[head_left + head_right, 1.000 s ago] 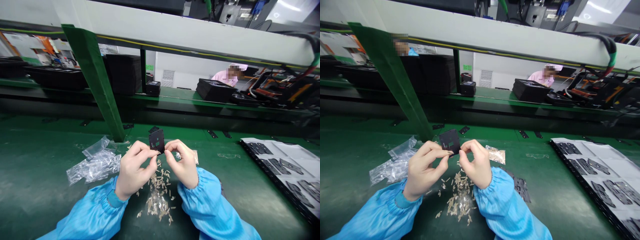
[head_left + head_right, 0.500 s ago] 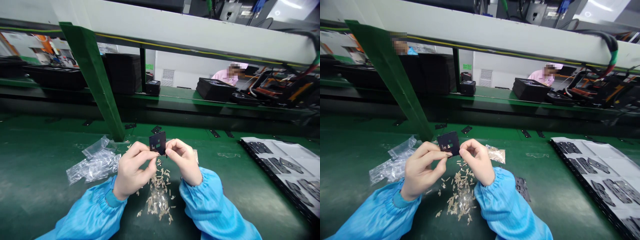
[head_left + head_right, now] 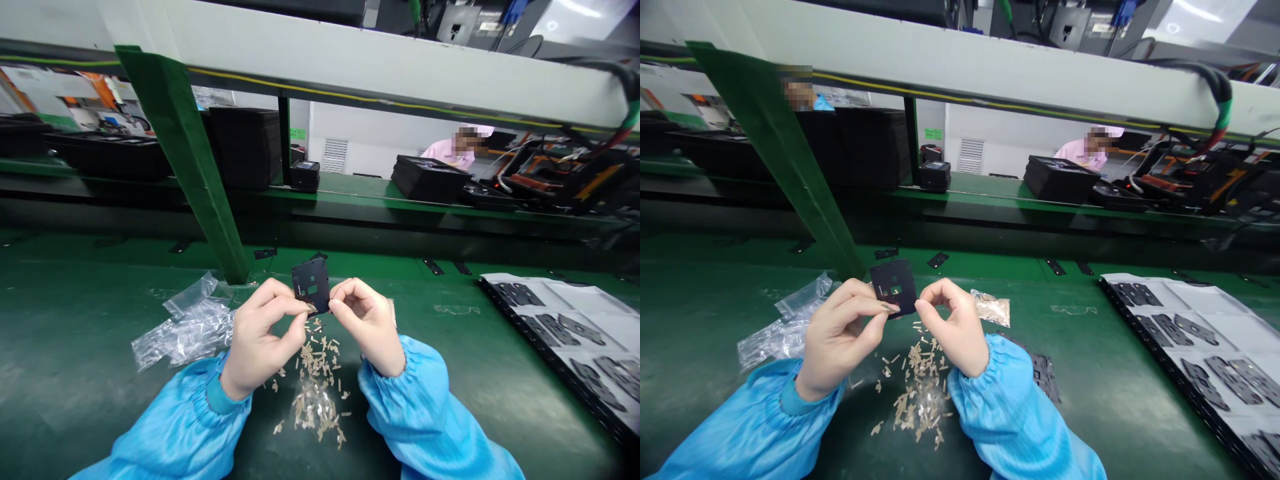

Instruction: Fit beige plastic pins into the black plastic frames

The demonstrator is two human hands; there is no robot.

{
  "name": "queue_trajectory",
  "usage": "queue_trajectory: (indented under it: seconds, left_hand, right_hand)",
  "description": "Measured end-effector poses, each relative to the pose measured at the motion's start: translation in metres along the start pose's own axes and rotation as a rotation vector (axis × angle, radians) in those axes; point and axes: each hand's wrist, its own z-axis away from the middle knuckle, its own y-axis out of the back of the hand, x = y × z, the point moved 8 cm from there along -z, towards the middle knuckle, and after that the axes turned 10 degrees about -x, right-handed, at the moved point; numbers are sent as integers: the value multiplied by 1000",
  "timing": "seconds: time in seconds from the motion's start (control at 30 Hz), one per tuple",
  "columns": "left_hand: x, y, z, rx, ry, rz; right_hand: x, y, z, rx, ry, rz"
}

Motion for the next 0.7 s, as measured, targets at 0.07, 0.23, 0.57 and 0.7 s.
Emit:
queue_trajectory:
  seconds: [0.07,0.23,0.57,0.7]
  left_hand:
    - [-1,0,0,0,7,13]
    - [0,2,0,-5,8,33]
    - [-1,2,-2,0,12,147]
    - [-9,0,0,-3,47,230]
  right_hand:
    - [-2,0,0,-22,-6,0]
    - [-6,0,0,-27,-3,-5]
    - [-9,0,3,6,-1,50]
    - [-11,-3,6,0,-2,29]
